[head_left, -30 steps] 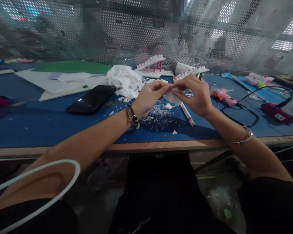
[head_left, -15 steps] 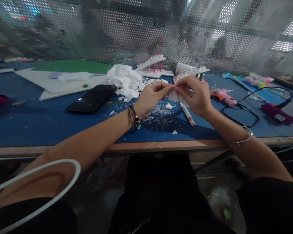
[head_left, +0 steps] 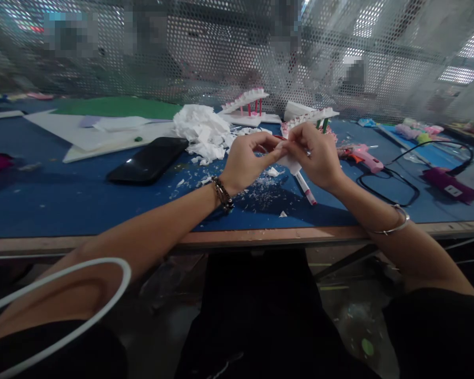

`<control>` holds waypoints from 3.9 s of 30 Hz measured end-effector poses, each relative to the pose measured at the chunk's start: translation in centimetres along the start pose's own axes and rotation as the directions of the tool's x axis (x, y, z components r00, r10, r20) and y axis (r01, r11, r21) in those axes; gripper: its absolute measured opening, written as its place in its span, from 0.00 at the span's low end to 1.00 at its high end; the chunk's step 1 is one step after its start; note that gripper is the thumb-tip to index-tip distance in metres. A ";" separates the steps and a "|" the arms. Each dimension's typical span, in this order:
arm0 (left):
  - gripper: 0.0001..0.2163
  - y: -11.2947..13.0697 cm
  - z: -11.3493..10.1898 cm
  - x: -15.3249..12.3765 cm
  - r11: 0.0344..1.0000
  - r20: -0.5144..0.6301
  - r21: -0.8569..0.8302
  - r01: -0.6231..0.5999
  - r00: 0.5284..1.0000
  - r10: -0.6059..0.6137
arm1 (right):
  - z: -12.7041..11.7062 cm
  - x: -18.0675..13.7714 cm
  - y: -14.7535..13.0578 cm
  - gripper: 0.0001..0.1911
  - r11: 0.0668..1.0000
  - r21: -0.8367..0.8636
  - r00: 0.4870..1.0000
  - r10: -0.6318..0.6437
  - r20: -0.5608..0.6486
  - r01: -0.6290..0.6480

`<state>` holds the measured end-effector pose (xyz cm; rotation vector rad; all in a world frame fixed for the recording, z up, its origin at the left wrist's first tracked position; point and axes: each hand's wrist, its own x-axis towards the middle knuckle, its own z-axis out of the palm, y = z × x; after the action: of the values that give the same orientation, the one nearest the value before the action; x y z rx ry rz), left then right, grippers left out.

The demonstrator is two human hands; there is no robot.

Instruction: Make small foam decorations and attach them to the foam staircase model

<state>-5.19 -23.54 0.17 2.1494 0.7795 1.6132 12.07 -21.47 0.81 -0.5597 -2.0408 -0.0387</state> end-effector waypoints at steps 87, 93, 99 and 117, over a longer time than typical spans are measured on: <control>0.07 1.6 -0.1 -0.1 0.991 -0.100 -0.136 -0.015 0.995 0.001 | -0.1 -0.1 -2.4 0.10 0.988 0.155 0.987 0.051 -0.152 -0.027; 0.04 1.6 -0.6 0.0 0.989 -0.041 -0.092 -0.117 0.993 0.114 | -0.1 -0.2 -2.4 0.10 0.992 0.123 0.983 0.037 -0.179 -0.015; 0.09 1.1 -1.0 0.4 0.992 0.015 -0.126 -0.016 1.000 0.018 | 0.1 -0.1 -2.0 0.12 0.983 0.180 0.986 0.053 -0.158 -0.024; 0.15 0.1 -0.9 0.5 0.981 0.085 -0.164 0.100 0.993 -0.087 | -1.8 0.1 -1.3 0.07 0.949 -0.147 0.961 -0.273 0.047 0.277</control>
<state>-5.93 -23.41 0.89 2.0131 0.6843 1.4840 13.01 -23.04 2.14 -0.3651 -2.1400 -0.3587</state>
